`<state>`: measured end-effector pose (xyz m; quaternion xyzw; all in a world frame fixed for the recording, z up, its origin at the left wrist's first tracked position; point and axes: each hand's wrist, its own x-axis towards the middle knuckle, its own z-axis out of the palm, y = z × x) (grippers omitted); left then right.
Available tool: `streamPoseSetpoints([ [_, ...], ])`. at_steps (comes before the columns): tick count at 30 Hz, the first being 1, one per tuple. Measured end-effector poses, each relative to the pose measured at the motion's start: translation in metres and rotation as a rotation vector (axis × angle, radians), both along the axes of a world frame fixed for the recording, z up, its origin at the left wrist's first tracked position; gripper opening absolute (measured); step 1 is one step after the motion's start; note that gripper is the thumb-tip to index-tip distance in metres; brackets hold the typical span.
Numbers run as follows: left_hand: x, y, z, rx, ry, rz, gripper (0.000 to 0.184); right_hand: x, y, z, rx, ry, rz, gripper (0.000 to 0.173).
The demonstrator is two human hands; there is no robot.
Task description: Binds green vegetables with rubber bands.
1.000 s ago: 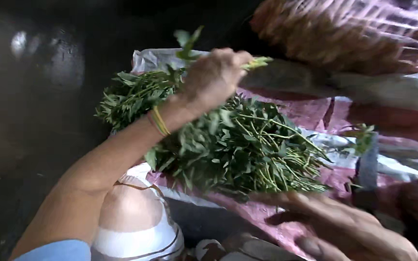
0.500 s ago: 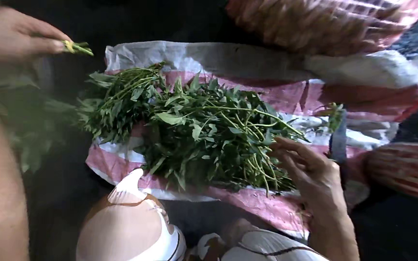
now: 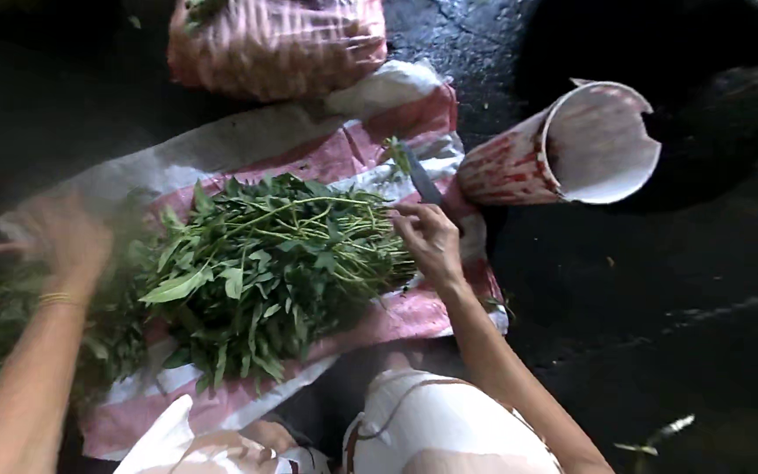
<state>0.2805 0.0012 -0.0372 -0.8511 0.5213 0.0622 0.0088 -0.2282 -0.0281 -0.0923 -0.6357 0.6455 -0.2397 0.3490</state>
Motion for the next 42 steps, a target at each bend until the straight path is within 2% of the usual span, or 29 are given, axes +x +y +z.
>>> streamPoseSetpoints([
  [2, -0.052, -0.018, 0.028, -0.062, 0.038, -0.154, 0.049, 0.011, -0.006, -0.008, -0.015, -0.025, 0.081, 0.035],
  [4, -0.109, -0.032, 0.042, -0.104, 0.108, -0.382, 0.042, 0.026, -0.014, -0.012, -0.022, -0.051, 0.178, 0.035],
  [6, -0.167, -0.042, 0.043, -0.13, 0.155, -0.622, 0.038, 0.039, -0.028, -0.014, -0.043, -0.071, 0.227, 0.027],
  [8, -0.216, -0.048, 0.039, -0.089, 0.16, -0.807, 0.042, 0.045, -0.034, 0.001, -0.123, -0.165, 0.255, 0.024],
  [10, -0.24, -0.054, 0.034, -0.011, 0.159, -0.898, 0.04, 0.047, -0.033, 0.028, -0.24, -0.307, 0.273, 0.023],
  [12, -0.244, -0.06, 0.031, 0.057, 0.236, -0.895, 0.031, 0.045, -0.025, 0.05, -0.284, -0.385, 0.293, 0.024],
  [15, -0.226, -0.066, 0.038, 0.071, 0.343, -0.843, 0.033, 0.031, 0.006, 0.046, -0.149, -0.165, 0.357, 0.044],
  [18, -0.207, -0.065, 0.066, 0.022, 0.315, -0.782, 0.034, 0.03, 0.036, -0.002, -0.044, 0.061, 0.371, 0.061],
  [21, -0.205, -0.054, 0.088, 0.07, 0.271, -0.809, 0.033, 0.026, 0.057, -0.021, 0.021, 0.164, 0.375, 0.105],
  [23, -0.212, -0.044, 0.089, 0.123, 0.24, -0.879, 0.034, 0.021, 0.068, -0.024, 0.049, 0.191, 0.363, 0.119],
  [26, -0.219, -0.032, 0.072, 0.151, 0.168, -0.956, 0.036, 0.016, 0.071, -0.025, 0.031, 0.204, 0.327, 0.105],
  [30, -0.216, -0.028, 0.045, 0.088, 0.18, -1.022, 0.035, 0.021, 0.034, -0.024, 0.048, 0.182, 0.308, 0.054],
  [32, -0.217, -0.028, 0.048, 0.066, 0.232, -1.025, 0.034, 0.021, 0.001, -0.021, -0.004, 0.216, 0.335, 0.04],
  [35, -0.228, -0.028, 0.063, 0.118, 0.375, -0.943, 0.032, 0.023, -0.051, -0.022, -0.056, 0.217, 0.343, 0.038],
  [38, -0.249, -0.028, 0.067, 0.202, 0.395, -0.842, 0.029, 0.028, -0.08, -0.013, -0.03, 0.193, 0.314, 0.057],
  [40, -0.264, -0.024, 0.054, 0.143, 0.329, -0.832, 0.026, 0.026, -0.077, -0.008, -0.01, 0.091, 0.319, 0.068],
  [42, -0.274, -0.023, 0.032, -0.007, 0.266, -0.892, 0.027, 0.018, -0.062, -0.009, 0.039, -0.066, 0.306, 0.072],
])
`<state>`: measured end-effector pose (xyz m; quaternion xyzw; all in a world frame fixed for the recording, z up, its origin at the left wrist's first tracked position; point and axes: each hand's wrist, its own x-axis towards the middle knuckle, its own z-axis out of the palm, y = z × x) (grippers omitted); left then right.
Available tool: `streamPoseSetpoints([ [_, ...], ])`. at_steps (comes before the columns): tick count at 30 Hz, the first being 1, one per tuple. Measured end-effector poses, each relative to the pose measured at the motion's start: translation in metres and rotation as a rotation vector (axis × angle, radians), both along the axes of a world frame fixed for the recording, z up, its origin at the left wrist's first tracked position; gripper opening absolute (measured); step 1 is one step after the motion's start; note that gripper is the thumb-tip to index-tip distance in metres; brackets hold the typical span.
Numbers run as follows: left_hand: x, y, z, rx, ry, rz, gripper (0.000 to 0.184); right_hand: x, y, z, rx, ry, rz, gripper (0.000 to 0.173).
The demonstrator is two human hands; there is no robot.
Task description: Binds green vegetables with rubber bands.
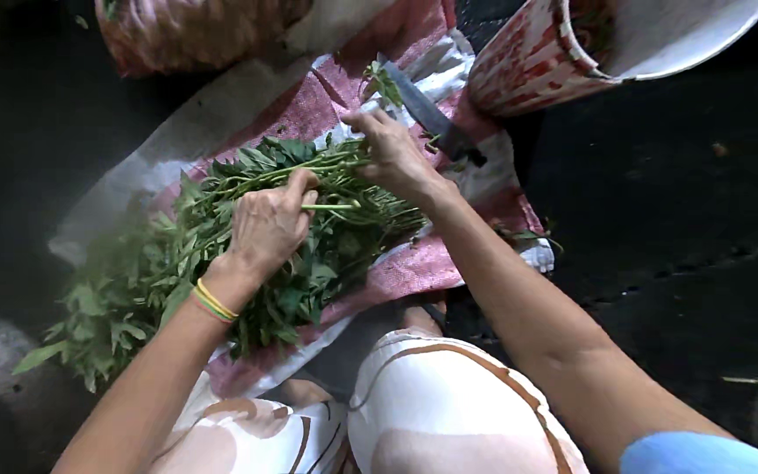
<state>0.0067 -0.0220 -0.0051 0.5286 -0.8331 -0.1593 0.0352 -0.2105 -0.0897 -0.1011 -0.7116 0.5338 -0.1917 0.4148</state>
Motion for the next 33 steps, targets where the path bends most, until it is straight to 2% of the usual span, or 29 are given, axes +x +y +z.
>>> streamPoseSetpoints([
  [3, -0.013, -0.005, -0.033, -0.138, 0.052, -0.066, 0.029, -0.014, 0.028, -0.004, 0.134, -0.148, -0.093, 0.071],
  [8, -0.033, -0.013, -0.063, -0.187, 0.044, -0.119, 0.022, -0.025, 0.057, 0.005, 0.239, -0.331, -0.179, 0.061],
  [11, -0.031, -0.017, -0.062, -0.22, 0.064, -0.122, 0.017, -0.033, 0.062, 0.016, 0.413, -0.631, -0.156, 0.06],
  [13, -0.023, -0.018, -0.053, -0.204, 0.102, -0.109, 0.019, -0.04, 0.063, 0.018, 0.511, -0.835, -0.185, 0.047],
  [15, -0.014, -0.02, -0.039, -0.17, 0.144, -0.063, 0.022, -0.042, 0.061, 0.016, 0.548, -0.946, -0.231, 0.035],
  [17, -0.004, -0.021, -0.026, -0.132, 0.214, 0.005, 0.022, -0.04, 0.061, 0.013, 0.558, -0.949, -0.257, 0.031],
  [20, 0.016, -0.026, -0.007, -0.128, 0.265, 0.036, 0.025, -0.034, 0.06, 0.012, 0.518, -0.764, -0.266, 0.026],
  [24, 0.032, -0.033, 0.004, -0.295, 0.253, 0.038, 0.031, -0.03, 0.062, 0.01, 0.435, -0.573, -0.269, 0.021],
  [28, 0.027, -0.028, -0.003, -0.325, 0.165, -0.019, 0.031, -0.028, 0.065, 0.026, 0.377, -0.561, -0.271, 0.018],
  [33, 0.004, -0.014, -0.014, -0.247, 0.16, -0.19, 0.035, -0.009, 0.068, 0.056, 0.33, -0.71, -0.277, 0.015],
])
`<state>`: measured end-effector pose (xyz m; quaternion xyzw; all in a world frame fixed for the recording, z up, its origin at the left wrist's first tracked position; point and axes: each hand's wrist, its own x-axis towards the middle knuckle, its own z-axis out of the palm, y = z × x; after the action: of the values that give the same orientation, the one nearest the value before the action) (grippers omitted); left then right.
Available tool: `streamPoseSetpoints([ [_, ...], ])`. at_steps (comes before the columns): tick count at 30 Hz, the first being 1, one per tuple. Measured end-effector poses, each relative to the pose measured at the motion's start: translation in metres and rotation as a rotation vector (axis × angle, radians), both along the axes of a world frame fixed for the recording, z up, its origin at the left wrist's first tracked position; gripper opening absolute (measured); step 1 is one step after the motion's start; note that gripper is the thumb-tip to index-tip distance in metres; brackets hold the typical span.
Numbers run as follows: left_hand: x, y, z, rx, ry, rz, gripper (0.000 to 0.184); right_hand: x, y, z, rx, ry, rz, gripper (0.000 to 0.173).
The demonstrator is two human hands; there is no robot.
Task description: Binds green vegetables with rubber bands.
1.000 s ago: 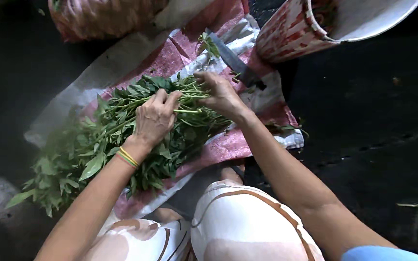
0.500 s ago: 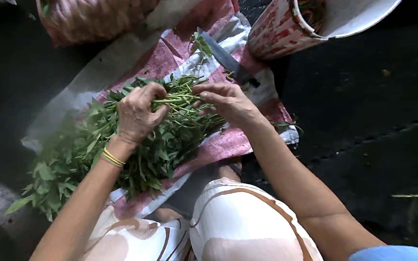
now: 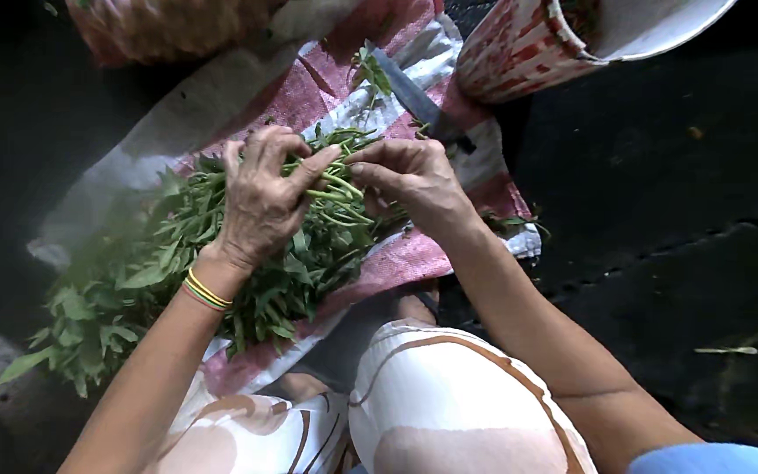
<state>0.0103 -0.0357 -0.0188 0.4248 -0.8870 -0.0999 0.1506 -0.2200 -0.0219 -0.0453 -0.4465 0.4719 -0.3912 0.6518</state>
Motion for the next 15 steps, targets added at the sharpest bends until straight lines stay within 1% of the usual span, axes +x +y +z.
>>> streamPoseSetpoints([
  [2, -0.006, 0.002, -0.004, 0.061, 0.03, -0.034, 0.038, 0.008, 0.0, 0.012, -0.012, -0.054, -0.014, 0.012],
  [4, -0.008, 0.002, -0.007, 0.068, 0.093, -0.042, 0.04, 0.011, 0.0, 0.019, -0.001, -0.191, 0.013, 0.012],
  [5, -0.006, 0.001, -0.006, 0.068, 0.125, -0.041, 0.04, 0.01, -0.001, 0.019, 0.018, -0.283, 0.046, 0.017],
  [6, -0.004, 0.0, -0.004, 0.077, 0.149, -0.037, 0.038, 0.008, -0.003, 0.016, 0.041, -0.346, 0.072, 0.026],
  [7, -0.002, -0.003, 0.0, 0.085, 0.179, -0.029, 0.036, 0.007, -0.005, 0.013, 0.037, -0.322, 0.063, 0.036],
  [8, 0.001, -0.006, 0.003, 0.093, 0.222, -0.021, 0.033, 0.009, -0.005, 0.009, -0.033, -0.18, 0.013, 0.04],
  [10, 0.005, -0.01, 0.008, 0.116, 0.31, 0.011, 0.03, 0.023, -0.001, -0.01, -0.335, 0.288, -0.065, 0.03],
  [11, 0.007, -0.013, 0.01, 0.134, 0.346, 0.019, 0.03, 0.033, 0.001, -0.022, -0.489, 0.471, -0.059, 0.04],
  [12, 0.008, -0.016, 0.011, 0.155, 0.38, 0.022, 0.031, 0.046, 0.004, -0.033, -0.595, 0.612, -0.03, 0.055],
  [13, 0.009, -0.018, 0.013, 0.183, 0.414, 0.023, 0.032, 0.059, 0.008, -0.045, -0.652, 0.738, 0.028, 0.064],
  [15, 0.019, -0.021, 0.025, 0.264, 0.486, 0.033, 0.032, 0.078, 0.016, -0.073, -0.661, 0.928, 0.162, 0.064],
])
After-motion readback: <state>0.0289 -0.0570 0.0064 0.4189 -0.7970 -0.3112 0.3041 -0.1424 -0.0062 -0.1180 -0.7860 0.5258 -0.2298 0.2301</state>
